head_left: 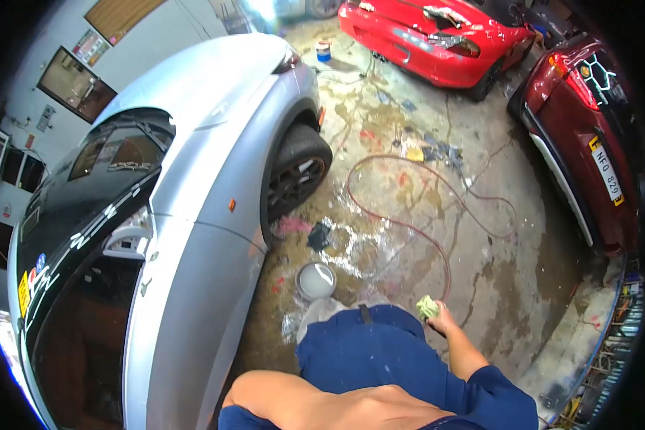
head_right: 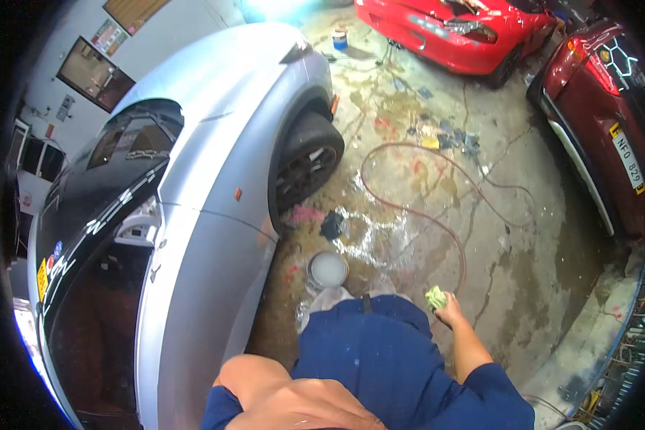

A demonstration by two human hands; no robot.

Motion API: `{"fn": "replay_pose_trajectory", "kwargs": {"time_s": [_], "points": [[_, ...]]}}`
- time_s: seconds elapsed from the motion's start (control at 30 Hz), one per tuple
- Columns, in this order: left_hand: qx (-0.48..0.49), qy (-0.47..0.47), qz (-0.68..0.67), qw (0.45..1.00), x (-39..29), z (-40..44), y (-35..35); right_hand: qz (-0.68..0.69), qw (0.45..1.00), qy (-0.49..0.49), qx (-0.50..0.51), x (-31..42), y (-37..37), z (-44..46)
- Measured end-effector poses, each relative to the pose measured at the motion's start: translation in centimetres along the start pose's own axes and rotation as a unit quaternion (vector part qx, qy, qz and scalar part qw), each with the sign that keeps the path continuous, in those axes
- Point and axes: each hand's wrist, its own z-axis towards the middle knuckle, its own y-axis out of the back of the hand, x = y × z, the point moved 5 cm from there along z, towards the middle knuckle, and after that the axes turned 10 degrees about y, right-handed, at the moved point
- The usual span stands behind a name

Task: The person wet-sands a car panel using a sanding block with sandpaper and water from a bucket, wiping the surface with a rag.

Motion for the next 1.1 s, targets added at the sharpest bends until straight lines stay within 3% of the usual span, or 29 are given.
{"fn": "replay_pose_trajectory", "kwargs": {"time_s": [0.27,0.3,0.4,0.43,0.5,0.53,0.6,0.63,0.7,0.8,0.83,0.93,1.07,1.1], "points": [[-0.05,0.041,-0.013,0.998,0.5,-2.2,1.5,-0.066,0.998,0.013,0.011,0.8,1.1,2.1],[-0.062,0.043,-0.017,0.997,0.1,-2.7,1.7,-0.028,0.999,0.012,0.024,0.4,0.8,3.1],[-0.11,0.051,-0.036,0.992,0.2,-4.9,3.1,-0.092,0.989,0.117,-0.011,1.5,1.1,5.9],[-0.163,0.06,-0.06,0.983,1.4,-6.3,3.9,-0.093,0.99,0.107,-0.006,1.5,1.1,5.8],[-0.314,0.074,-0.068,0.944,9.1,-11.0,6.3,-0.094,0.989,0.112,0.001,4.4,1.8,7.6],[-0.422,0.213,-0.167,0.865,15.1,-15.1,6.0,-0.09,0.988,0.122,0.003,6.0,1.6,8.1],[-0.544,0.383,-0.155,0.73,26.3,-22.7,3.6,-0.08,0.986,0.147,0.013,11.4,1.6,7.7],[-0.521,0.481,-0.033,0.705,30.6,-26.1,1.8,-0.085,0.981,0.175,0.008,13.4,0.7,7.7],[-0.475,0.561,0.084,0.673,32.9,-28.7,-1.5,-0.088,0.971,0.222,0.022,17.4,-0.9,7.7],[-0.396,0.592,0.139,0.688,37.6,-31.8,-7.4,-0.072,0.953,0.285,0.079,25.0,-4.1,6.2],[-0.429,0.571,0.161,0.681,39.9,-33.5,-9.2,-0.058,0.946,0.307,0.09,27.5,-5.4,5.2],[-0.392,0.667,0.041,0.632,36.3,-34.1,-9.9,-0.003,0.928,0.348,0.134,33.3,-10.2,2.9],[-0.436,0.614,-0.009,0.658,35.0,-37.1,-13.6,0.066,0.915,0.333,0.216,39.2,-15.1,0.3],[-0.441,0.597,-0.088,0.665,33.2,-37.5,-14.1,0.089,0.909,0.344,0.219,38.8,-17.4,1.2]]}}
